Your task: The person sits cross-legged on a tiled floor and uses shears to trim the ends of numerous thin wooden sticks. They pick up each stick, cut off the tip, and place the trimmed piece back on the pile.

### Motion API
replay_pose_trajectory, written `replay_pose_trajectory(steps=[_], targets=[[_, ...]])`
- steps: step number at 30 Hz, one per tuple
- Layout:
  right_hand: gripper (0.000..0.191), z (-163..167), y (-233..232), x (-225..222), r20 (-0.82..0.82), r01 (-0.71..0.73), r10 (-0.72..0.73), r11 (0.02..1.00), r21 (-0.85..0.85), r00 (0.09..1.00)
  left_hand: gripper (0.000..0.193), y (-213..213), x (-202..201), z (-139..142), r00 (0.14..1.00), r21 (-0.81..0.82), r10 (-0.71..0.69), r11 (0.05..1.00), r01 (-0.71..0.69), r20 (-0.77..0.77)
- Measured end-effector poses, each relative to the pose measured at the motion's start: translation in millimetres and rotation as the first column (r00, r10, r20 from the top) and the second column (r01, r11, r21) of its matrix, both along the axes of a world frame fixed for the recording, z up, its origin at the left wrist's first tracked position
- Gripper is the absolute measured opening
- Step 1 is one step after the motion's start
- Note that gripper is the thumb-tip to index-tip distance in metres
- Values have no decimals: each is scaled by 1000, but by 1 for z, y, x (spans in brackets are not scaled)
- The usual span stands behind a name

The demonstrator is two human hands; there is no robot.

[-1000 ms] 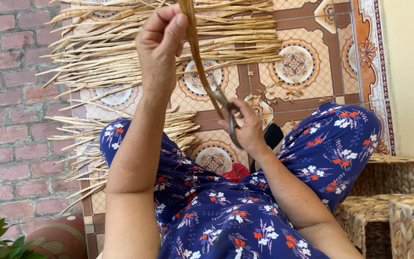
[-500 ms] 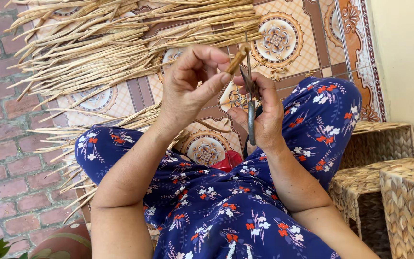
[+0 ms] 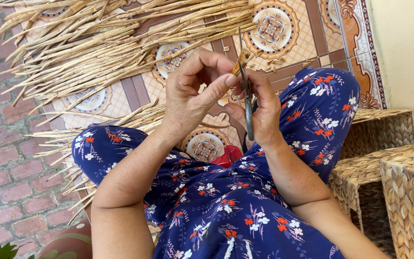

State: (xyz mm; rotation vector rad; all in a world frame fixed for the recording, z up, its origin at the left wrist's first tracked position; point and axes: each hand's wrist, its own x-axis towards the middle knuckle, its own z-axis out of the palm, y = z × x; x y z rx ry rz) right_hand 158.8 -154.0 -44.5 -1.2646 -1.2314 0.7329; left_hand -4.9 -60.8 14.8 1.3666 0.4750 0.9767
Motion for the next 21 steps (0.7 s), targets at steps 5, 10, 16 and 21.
replay_pose_trajectory(steps=[5,10,16,21], targets=[[72,3,2,1,145,17,-30,996,85,989,13,-3,3,-4,1000,-51,21,998,-21,1],[74,10,1,1,227,33,-53,996,88,972,12,-7,3,-8,1000,-120,0,993,3,26],[75,15,-2,0,211,56,-66,997,53,975,18,-11,7,-5,998,-121,4,993,3,58],[72,16,-3,-3,229,116,-117,993,19,966,21,-13,10,-3,998,-118,3,993,4,62]])
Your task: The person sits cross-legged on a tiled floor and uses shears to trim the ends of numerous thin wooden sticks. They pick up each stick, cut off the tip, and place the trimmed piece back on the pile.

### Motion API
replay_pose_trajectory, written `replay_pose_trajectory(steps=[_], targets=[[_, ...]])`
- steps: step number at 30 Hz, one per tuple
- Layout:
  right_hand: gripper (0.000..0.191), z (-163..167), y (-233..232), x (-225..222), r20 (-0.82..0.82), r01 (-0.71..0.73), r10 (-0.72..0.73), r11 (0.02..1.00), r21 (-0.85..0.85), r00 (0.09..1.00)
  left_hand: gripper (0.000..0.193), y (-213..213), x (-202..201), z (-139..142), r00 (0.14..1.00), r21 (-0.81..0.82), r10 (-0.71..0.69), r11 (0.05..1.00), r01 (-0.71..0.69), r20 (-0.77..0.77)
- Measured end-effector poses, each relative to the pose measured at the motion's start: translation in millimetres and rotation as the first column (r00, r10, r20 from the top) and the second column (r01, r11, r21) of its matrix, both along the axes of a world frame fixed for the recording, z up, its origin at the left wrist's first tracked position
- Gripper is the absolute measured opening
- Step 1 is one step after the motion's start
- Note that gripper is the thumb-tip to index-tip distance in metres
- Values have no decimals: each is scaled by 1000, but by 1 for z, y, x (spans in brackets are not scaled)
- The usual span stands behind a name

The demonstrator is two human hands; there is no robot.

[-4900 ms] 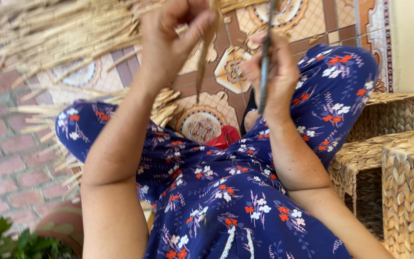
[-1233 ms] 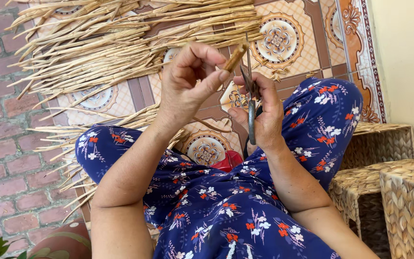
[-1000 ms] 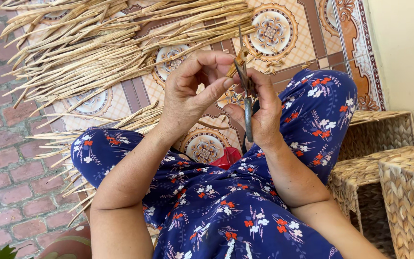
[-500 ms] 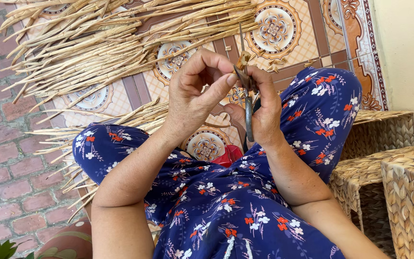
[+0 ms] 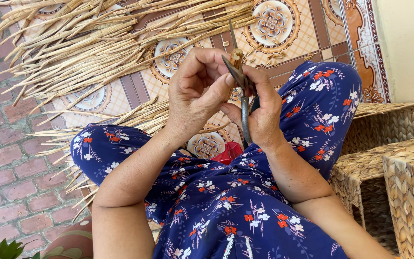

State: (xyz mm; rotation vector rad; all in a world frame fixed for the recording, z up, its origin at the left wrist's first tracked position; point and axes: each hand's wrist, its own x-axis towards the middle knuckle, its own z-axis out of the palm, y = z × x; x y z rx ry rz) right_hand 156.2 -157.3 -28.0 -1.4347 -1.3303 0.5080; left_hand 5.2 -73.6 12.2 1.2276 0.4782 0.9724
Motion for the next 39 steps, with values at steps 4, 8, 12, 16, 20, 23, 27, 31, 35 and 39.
replay_pose_trajectory(steps=[4,8,12,16,20,23,27,31,35,39], targets=[[70,3,-1,-1,-31,-28,29,998,54,999,19,0,2,-2,1000,11,12,1000,-12,18],[71,5,-1,-3,-9,14,-14,999,50,1000,18,0,2,-5,999,27,39,999,-39,-2],[71,4,-2,-5,1,28,-28,998,62,1000,17,-1,1,-7,998,39,59,998,-58,-19],[71,0,-2,-6,-78,16,-8,996,92,997,16,-1,1,-7,999,-6,40,999,-40,-4],[66,-4,-3,-6,-148,1,9,998,70,989,18,1,2,-7,999,-19,42,999,-43,-19],[66,-7,-3,-5,-212,-32,51,995,94,976,18,2,2,-7,998,22,45,999,-44,-43],[67,-11,-7,-5,-242,-14,13,1000,0,970,19,4,-1,-5,997,33,34,999,-32,-76],[60,-16,-5,-3,-297,-27,21,999,-17,955,22,9,0,2,993,72,49,997,-42,-106],[52,-22,0,1,-266,-18,24,1000,25,964,12,23,-8,3,982,204,172,967,-153,-76],[48,-28,2,8,-339,-22,33,999,36,940,6,48,-53,-10,939,213,343,919,-331,-25]])
